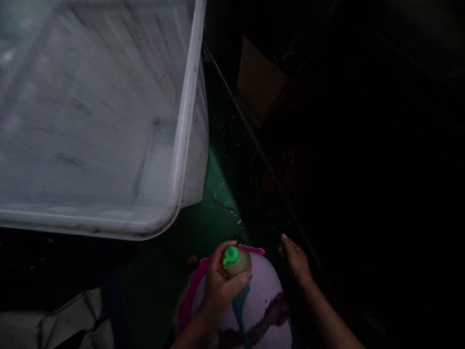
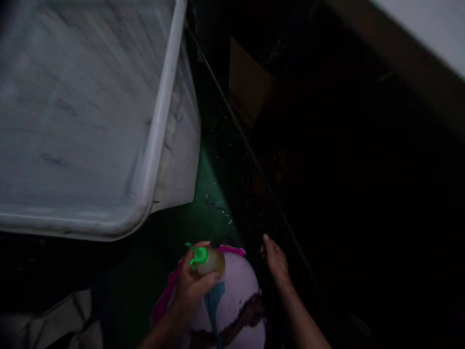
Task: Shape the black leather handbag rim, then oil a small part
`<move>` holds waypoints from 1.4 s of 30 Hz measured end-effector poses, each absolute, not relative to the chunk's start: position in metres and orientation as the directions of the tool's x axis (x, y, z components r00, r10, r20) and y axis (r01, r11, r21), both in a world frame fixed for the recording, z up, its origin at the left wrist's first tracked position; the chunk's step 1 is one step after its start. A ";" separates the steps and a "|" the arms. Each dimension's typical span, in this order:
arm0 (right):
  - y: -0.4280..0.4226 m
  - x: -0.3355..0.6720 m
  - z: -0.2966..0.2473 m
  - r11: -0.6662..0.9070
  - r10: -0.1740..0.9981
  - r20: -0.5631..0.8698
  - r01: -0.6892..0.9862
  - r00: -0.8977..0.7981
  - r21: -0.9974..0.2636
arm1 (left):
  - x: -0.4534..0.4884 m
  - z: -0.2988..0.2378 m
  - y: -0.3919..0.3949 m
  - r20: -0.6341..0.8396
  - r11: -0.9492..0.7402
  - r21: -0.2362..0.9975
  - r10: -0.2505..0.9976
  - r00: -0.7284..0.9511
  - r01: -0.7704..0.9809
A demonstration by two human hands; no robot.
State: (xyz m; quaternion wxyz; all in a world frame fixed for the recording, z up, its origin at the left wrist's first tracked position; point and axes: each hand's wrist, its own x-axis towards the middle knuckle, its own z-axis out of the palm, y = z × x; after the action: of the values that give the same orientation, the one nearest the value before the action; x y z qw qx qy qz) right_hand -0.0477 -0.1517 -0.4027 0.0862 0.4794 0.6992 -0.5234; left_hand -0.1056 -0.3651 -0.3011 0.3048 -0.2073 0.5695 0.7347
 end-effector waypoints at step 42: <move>-0.214 0.027 0.207 0.449 0.504 0.388 -0.150 -0.772 -0.881 | -0.084 0.229 -0.263 0.174 -0.542 0.643 0.791 -0.587 -0.541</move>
State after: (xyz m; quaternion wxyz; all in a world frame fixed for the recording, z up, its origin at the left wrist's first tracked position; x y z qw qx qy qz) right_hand 0.0268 -0.2143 0.2067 -0.3186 0.1121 0.7894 -0.5127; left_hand -0.0837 -0.2632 0.2289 0.3927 0.2291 0.2731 0.8477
